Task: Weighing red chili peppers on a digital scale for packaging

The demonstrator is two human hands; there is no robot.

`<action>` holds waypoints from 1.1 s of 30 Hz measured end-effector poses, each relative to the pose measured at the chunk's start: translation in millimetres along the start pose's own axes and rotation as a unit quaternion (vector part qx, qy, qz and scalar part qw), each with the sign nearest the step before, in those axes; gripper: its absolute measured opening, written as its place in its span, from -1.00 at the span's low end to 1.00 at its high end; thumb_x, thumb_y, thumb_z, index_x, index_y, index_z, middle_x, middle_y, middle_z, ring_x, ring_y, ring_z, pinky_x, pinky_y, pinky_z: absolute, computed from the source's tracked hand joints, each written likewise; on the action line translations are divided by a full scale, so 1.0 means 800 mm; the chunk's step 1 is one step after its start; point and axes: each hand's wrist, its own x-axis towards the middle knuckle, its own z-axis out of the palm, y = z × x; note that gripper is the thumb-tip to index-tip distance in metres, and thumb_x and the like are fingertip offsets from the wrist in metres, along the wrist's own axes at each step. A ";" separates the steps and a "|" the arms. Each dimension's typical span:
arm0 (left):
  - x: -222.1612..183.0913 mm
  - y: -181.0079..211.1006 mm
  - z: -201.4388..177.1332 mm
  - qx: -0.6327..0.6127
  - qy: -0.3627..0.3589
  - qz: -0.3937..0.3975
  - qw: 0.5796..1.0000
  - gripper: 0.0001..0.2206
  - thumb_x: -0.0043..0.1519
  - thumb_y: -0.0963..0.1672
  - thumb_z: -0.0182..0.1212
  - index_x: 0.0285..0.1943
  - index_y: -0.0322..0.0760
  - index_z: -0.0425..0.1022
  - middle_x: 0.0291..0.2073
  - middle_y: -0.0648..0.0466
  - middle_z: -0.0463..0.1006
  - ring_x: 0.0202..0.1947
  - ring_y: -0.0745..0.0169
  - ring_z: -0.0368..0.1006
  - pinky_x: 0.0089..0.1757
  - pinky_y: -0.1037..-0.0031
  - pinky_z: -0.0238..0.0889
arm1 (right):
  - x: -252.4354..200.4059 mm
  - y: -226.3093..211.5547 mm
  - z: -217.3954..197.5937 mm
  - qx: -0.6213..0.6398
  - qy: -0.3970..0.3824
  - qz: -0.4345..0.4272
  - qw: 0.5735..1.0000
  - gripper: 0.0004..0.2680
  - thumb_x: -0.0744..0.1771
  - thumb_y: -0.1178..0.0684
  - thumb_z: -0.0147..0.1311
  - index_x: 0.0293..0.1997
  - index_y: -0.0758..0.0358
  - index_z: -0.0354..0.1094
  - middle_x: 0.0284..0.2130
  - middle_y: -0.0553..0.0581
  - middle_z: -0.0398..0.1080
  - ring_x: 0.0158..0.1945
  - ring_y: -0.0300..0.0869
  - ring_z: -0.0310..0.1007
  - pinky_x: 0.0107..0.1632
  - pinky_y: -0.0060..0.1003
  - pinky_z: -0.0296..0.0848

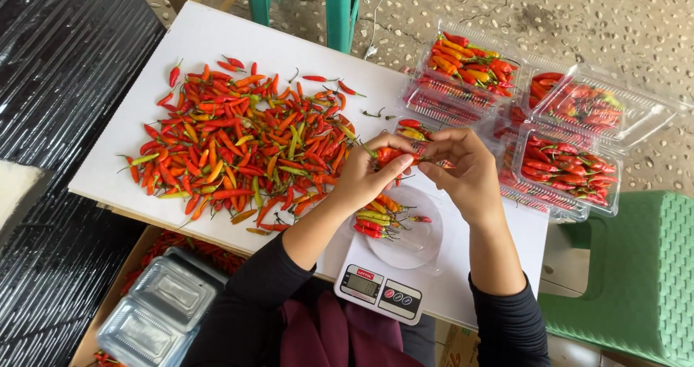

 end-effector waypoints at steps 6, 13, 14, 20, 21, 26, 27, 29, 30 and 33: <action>-0.005 0.006 -0.014 0.002 0.008 -0.012 1.000 -0.86 0.29 -0.16 0.25 -0.04 -0.33 0.57 -0.53 -0.11 0.58 -0.69 0.43 0.41 -0.58 0.69 0.28 | -0.005 -0.014 -0.012 0.013 -0.010 0.005 1.000 -0.61 0.23 0.43 0.21 0.15 0.41 0.23 -0.31 0.26 0.42 -0.23 -0.09 0.56 -0.49 -0.52 0.41; -0.007 0.021 -0.015 -0.016 0.025 -0.028 0.999 -0.86 0.29 -0.16 0.24 -0.04 -0.34 0.56 -0.49 -0.11 0.60 -0.67 0.46 0.41 -0.56 0.70 0.33 | -0.022 -0.083 -0.035 -0.190 -0.089 0.025 0.977 -0.81 0.23 0.39 0.20 -0.13 0.37 0.45 -0.35 0.22 0.47 -0.32 -0.09 0.57 -0.46 -0.33 0.49; -0.007 0.022 -0.015 -0.015 0.024 -0.028 0.999 -0.86 0.29 -0.16 0.24 -0.04 -0.34 0.56 -0.49 -0.11 0.60 -0.67 0.46 0.41 -0.55 0.69 0.34 | -0.024 -0.089 -0.033 -0.253 -0.157 0.019 0.955 -0.87 0.22 0.36 0.18 -0.24 0.34 0.48 -0.38 0.25 0.49 -0.37 -0.03 0.60 -0.46 -0.25 0.55; -0.007 0.015 -0.017 -0.022 0.033 -0.033 0.999 -0.86 0.29 -0.17 0.24 -0.05 -0.35 0.56 -0.50 -0.10 0.59 -0.69 0.46 0.39 -0.56 0.68 0.34 | -0.027 -0.080 -0.029 -0.367 -0.260 0.050 0.892 -0.98 0.25 0.28 0.13 -0.35 0.35 0.46 -0.38 0.22 0.48 -0.35 0.00 0.63 -0.33 -0.19 0.64; -0.006 0.012 -0.018 -0.024 0.035 -0.031 0.999 -0.86 0.29 -0.16 0.24 -0.05 -0.35 0.56 -0.51 -0.10 0.59 -0.69 0.46 0.39 -0.57 0.68 0.34 | -0.027 -0.080 -0.029 -0.373 -0.272 0.061 0.885 -0.97 0.25 0.28 0.12 -0.36 0.36 0.46 -0.38 0.23 0.48 -0.34 0.01 0.63 -0.30 -0.17 0.65; -0.006 0.011 -0.017 -0.034 0.039 -0.037 0.998 -0.86 0.28 -0.17 0.23 -0.05 -0.36 0.56 -0.50 -0.10 0.59 -0.69 0.46 0.39 -0.58 0.69 0.32 | -0.020 -0.093 -0.021 -0.347 -0.281 0.060 0.893 -0.99 0.26 0.27 0.13 -0.36 0.38 0.44 -0.38 0.25 0.48 -0.30 0.06 0.65 -0.22 -0.12 0.66; -0.006 0.011 -0.017 -0.037 0.040 -0.036 0.998 -0.85 0.28 -0.17 0.24 -0.05 -0.37 0.56 -0.51 -0.10 0.59 -0.69 0.46 0.39 -0.58 0.69 0.32 | -0.018 -0.096 -0.020 -0.326 -0.290 0.063 0.898 -0.99 0.26 0.26 0.13 -0.35 0.38 0.44 -0.37 0.24 0.49 -0.27 0.07 0.66 -0.19 -0.09 0.66; -0.006 0.010 -0.018 -0.039 0.039 -0.037 0.998 -0.85 0.28 -0.17 0.24 -0.05 -0.37 0.56 -0.50 -0.10 0.59 -0.69 0.46 0.39 -0.57 0.69 0.32 | -0.014 -0.087 -0.023 -0.319 -0.292 0.080 0.898 -0.99 0.26 0.26 0.14 -0.34 0.36 0.45 -0.37 0.21 0.49 -0.26 0.04 0.67 -0.18 -0.13 0.67; -0.007 0.010 -0.018 -0.041 0.037 -0.039 0.998 -0.85 0.28 -0.17 0.23 -0.05 -0.38 0.56 -0.50 -0.10 0.59 -0.70 0.46 0.39 -0.57 0.68 0.32 | -0.012 -0.083 -0.024 -0.312 -0.294 0.098 0.898 -0.99 0.26 0.26 0.15 -0.34 0.35 0.46 -0.38 0.17 0.48 -0.26 0.00 0.67 -0.16 -0.17 0.68; -0.007 0.005 -0.019 -0.037 0.034 -0.035 0.998 -0.86 0.28 -0.18 0.23 -0.05 -0.38 0.56 -0.50 -0.10 0.59 -0.69 0.45 0.40 -0.58 0.69 0.32 | -0.009 -0.059 -0.032 -0.316 -0.288 0.109 0.897 -0.96 0.24 0.28 0.17 -0.31 0.37 0.46 -0.37 0.17 0.48 -0.22 0.00 0.67 -0.15 -0.16 0.67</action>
